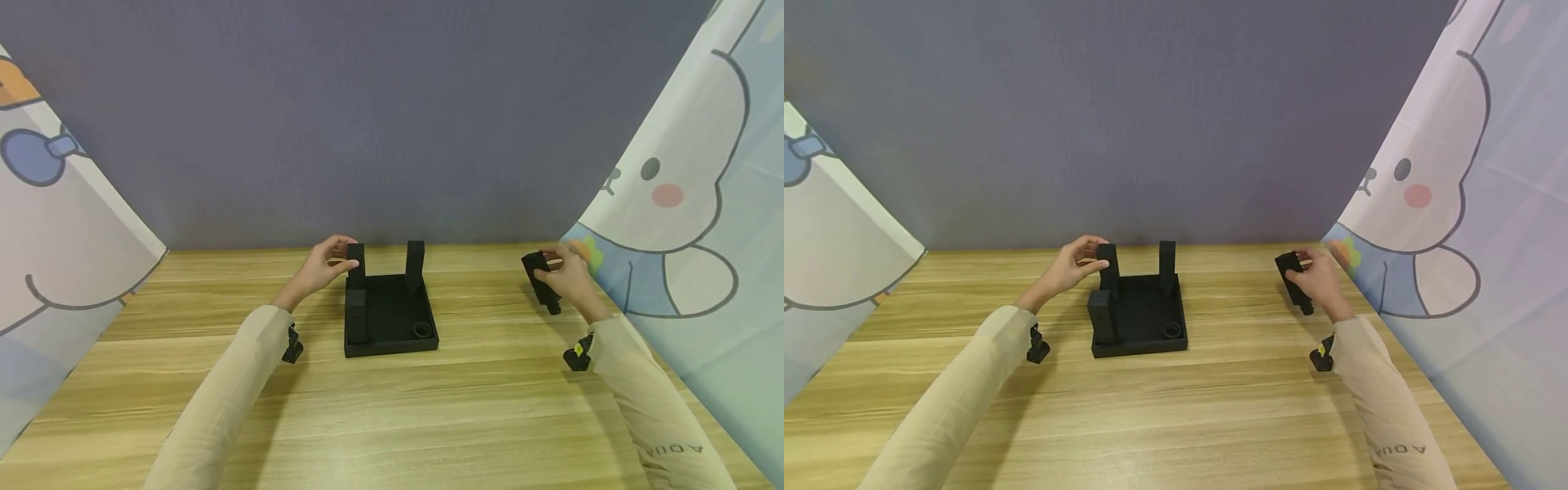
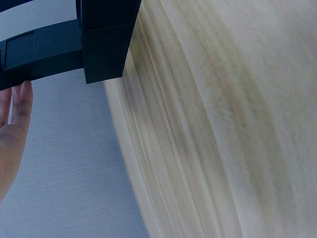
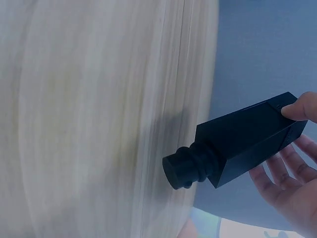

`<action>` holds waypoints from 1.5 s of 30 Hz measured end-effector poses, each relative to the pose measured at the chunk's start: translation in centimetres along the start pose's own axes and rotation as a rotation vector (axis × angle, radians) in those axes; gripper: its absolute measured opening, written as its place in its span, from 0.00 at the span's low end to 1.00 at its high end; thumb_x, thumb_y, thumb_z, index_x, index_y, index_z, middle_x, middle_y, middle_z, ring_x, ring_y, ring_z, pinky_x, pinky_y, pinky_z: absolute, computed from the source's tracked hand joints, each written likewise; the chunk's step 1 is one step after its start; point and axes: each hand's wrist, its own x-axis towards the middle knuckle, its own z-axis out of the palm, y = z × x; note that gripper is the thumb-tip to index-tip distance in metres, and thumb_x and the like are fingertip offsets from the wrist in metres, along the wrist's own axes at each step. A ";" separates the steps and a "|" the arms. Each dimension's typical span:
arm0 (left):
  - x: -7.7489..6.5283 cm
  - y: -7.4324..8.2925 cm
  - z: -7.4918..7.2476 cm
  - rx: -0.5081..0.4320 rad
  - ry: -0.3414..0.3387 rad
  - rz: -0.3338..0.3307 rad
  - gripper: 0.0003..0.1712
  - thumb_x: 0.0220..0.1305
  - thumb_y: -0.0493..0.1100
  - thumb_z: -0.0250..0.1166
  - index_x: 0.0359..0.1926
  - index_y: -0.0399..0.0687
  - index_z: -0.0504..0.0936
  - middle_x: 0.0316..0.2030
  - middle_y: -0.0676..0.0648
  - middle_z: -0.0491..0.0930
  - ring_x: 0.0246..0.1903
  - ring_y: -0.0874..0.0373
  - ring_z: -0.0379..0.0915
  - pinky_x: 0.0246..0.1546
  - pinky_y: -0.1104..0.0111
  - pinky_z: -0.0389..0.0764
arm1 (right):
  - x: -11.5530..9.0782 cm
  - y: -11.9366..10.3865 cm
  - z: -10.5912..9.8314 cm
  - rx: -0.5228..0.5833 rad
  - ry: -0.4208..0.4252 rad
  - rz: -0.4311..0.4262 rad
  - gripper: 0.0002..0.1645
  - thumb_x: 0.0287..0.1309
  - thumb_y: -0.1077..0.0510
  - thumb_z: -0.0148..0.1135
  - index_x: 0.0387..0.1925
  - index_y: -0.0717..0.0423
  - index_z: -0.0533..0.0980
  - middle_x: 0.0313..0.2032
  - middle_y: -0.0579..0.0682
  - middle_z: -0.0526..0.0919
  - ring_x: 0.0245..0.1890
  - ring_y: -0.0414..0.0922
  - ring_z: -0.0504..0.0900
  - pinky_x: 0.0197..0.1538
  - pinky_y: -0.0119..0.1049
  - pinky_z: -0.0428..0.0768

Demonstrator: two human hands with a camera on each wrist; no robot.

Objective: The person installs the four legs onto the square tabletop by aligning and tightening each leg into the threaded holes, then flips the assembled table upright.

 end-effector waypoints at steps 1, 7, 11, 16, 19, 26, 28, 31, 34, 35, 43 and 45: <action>0.0 0.0 0.0 0.001 0.000 0.000 0.23 0.60 0.36 0.61 0.56 0.39 0.68 0.51 0.36 0.68 0.51 0.42 0.68 0.54 0.51 0.71 | 0.0 -0.1 0.1 -0.004 -0.004 0.009 0.29 0.55 0.58 0.61 0.56 0.68 0.66 0.49 0.68 0.70 0.46 0.67 0.75 0.42 0.56 0.77; 0.0 0.1 0.0 0.012 0.001 -0.003 0.23 0.60 0.36 0.61 0.56 0.38 0.68 0.51 0.35 0.68 0.52 0.42 0.68 0.55 0.50 0.70 | -0.1 -1.0 0.6 0.060 0.005 -0.008 0.28 0.53 0.63 0.61 0.55 0.70 0.66 0.48 0.68 0.71 0.44 0.66 0.76 0.38 0.36 0.80; 0.1 0.1 0.0 0.018 0.000 -0.004 0.23 0.60 0.36 0.61 0.56 0.38 0.68 0.52 0.35 0.68 0.52 0.41 0.68 0.55 0.50 0.70 | -0.1 -1.7 0.9 0.110 -0.004 -0.028 0.28 0.52 0.67 0.61 0.55 0.73 0.67 0.47 0.70 0.71 0.43 0.67 0.76 0.33 0.17 0.71; 0.1 0.2 0.0 0.021 -0.001 -0.001 0.23 0.61 0.37 0.60 0.57 0.38 0.68 0.52 0.35 0.68 0.52 0.41 0.67 0.55 0.50 0.70 | -0.1 -2.6 1.4 0.136 -0.034 -0.024 0.28 0.53 0.66 0.60 0.56 0.72 0.65 0.48 0.70 0.71 0.45 0.66 0.75 0.33 0.18 0.71; 0.1 0.1 0.0 0.019 0.000 -0.001 0.23 0.60 0.37 0.61 0.57 0.38 0.68 0.52 0.35 0.68 0.52 0.41 0.68 0.55 0.50 0.70 | -0.2 -3.2 1.7 0.155 -0.049 -0.024 0.28 0.54 0.65 0.61 0.56 0.70 0.65 0.48 0.68 0.71 0.46 0.65 0.75 0.33 0.20 0.72; 0.2 -0.1 0.0 0.015 0.001 0.008 0.23 0.61 0.37 0.60 0.56 0.38 0.68 0.51 0.35 0.68 0.52 0.41 0.68 0.55 0.49 0.70 | -0.4 -4.6 2.6 0.218 -0.053 -0.039 0.27 0.52 0.65 0.62 0.54 0.67 0.67 0.48 0.66 0.72 0.46 0.64 0.76 0.32 0.21 0.75; 0.2 -0.1 0.0 0.014 0.001 0.007 0.23 0.61 0.37 0.60 0.56 0.38 0.68 0.51 0.35 0.68 0.52 0.41 0.68 0.55 0.49 0.70 | -0.4 -5.0 2.9 0.239 -0.056 -0.038 0.27 0.52 0.64 0.63 0.54 0.67 0.67 0.48 0.66 0.72 0.46 0.63 0.76 0.33 0.21 0.75; 0.2 -0.1 0.0 0.014 0.002 0.001 0.23 0.60 0.37 0.61 0.56 0.38 0.68 0.51 0.35 0.69 0.52 0.41 0.68 0.55 0.50 0.70 | -0.6 -5.6 3.3 0.274 -0.061 -0.039 0.27 0.52 0.65 0.63 0.54 0.66 0.67 0.48 0.65 0.72 0.46 0.62 0.76 0.34 0.20 0.75; 0.2 -0.1 0.0 0.015 0.004 -0.002 0.23 0.60 0.37 0.61 0.57 0.39 0.68 0.52 0.36 0.69 0.52 0.42 0.68 0.55 0.50 0.70 | -0.9 -6.2 3.8 0.322 -0.070 -0.053 0.27 0.52 0.65 0.63 0.54 0.66 0.67 0.48 0.65 0.72 0.45 0.61 0.76 0.35 0.21 0.76; 0.2 -0.1 0.0 0.015 0.004 -0.002 0.23 0.60 0.37 0.61 0.57 0.39 0.68 0.52 0.36 0.69 0.52 0.42 0.68 0.55 0.50 0.70 | -1.0 -6.4 3.9 0.334 -0.075 -0.060 0.27 0.52 0.65 0.63 0.54 0.66 0.67 0.48 0.65 0.73 0.45 0.61 0.76 0.36 0.21 0.76; 0.0 0.1 0.1 0.023 0.006 -0.003 0.23 0.61 0.37 0.60 0.57 0.39 0.68 0.52 0.36 0.68 0.52 0.42 0.68 0.55 0.49 0.69 | -1.6 -7.9 4.9 0.395 -0.130 -0.080 0.28 0.52 0.64 0.64 0.55 0.64 0.67 0.49 0.63 0.73 0.46 0.57 0.76 0.40 0.23 0.77; -0.1 0.1 0.1 0.024 0.006 -0.004 0.23 0.61 0.37 0.60 0.57 0.39 0.68 0.52 0.35 0.68 0.52 0.42 0.68 0.55 0.49 0.69 | -1.7 -8.3 5.2 0.408 -0.137 -0.086 0.28 0.52 0.64 0.64 0.55 0.63 0.68 0.49 0.62 0.73 0.46 0.55 0.76 0.41 0.25 0.78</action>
